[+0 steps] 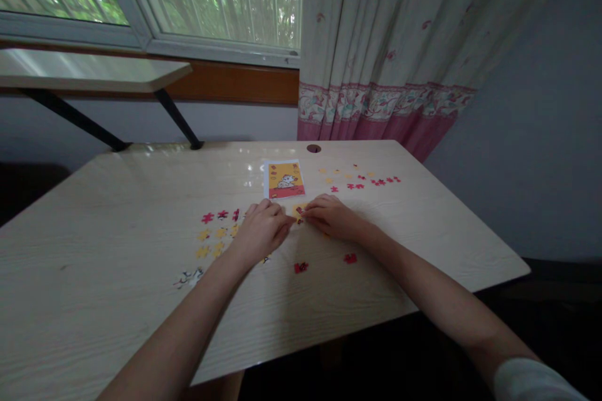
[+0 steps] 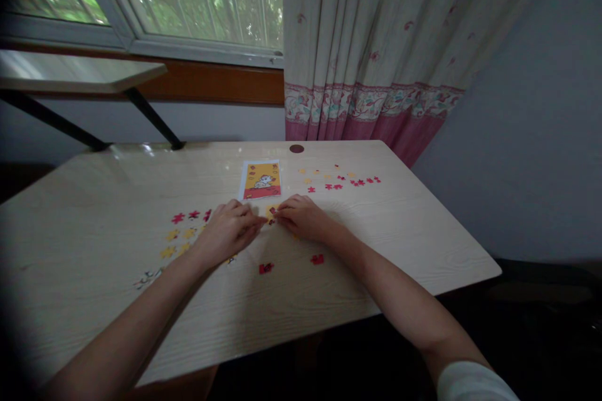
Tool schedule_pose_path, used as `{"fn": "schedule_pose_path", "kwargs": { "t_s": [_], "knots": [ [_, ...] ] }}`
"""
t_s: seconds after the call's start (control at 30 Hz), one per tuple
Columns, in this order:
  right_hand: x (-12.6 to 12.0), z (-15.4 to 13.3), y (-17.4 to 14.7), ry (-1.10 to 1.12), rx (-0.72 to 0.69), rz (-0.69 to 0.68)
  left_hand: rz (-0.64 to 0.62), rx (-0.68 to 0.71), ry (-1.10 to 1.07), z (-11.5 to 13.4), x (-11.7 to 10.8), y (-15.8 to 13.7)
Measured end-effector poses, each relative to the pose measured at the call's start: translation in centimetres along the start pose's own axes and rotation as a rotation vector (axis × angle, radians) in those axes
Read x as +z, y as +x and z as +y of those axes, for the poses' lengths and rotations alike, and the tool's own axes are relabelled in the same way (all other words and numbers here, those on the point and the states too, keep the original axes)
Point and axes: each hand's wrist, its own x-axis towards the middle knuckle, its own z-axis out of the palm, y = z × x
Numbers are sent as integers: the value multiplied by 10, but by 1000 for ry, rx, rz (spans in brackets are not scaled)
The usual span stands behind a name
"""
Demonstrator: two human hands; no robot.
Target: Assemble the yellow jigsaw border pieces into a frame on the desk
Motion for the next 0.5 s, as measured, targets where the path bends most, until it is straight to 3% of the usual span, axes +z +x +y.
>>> {"fn": "schedule_pose_path", "kwargs": {
  "t_s": [0.5],
  "knots": [
    [0, -2, 1, 22, -1, -18, -33, 1, 41, 1, 1, 0]
  ]
}}
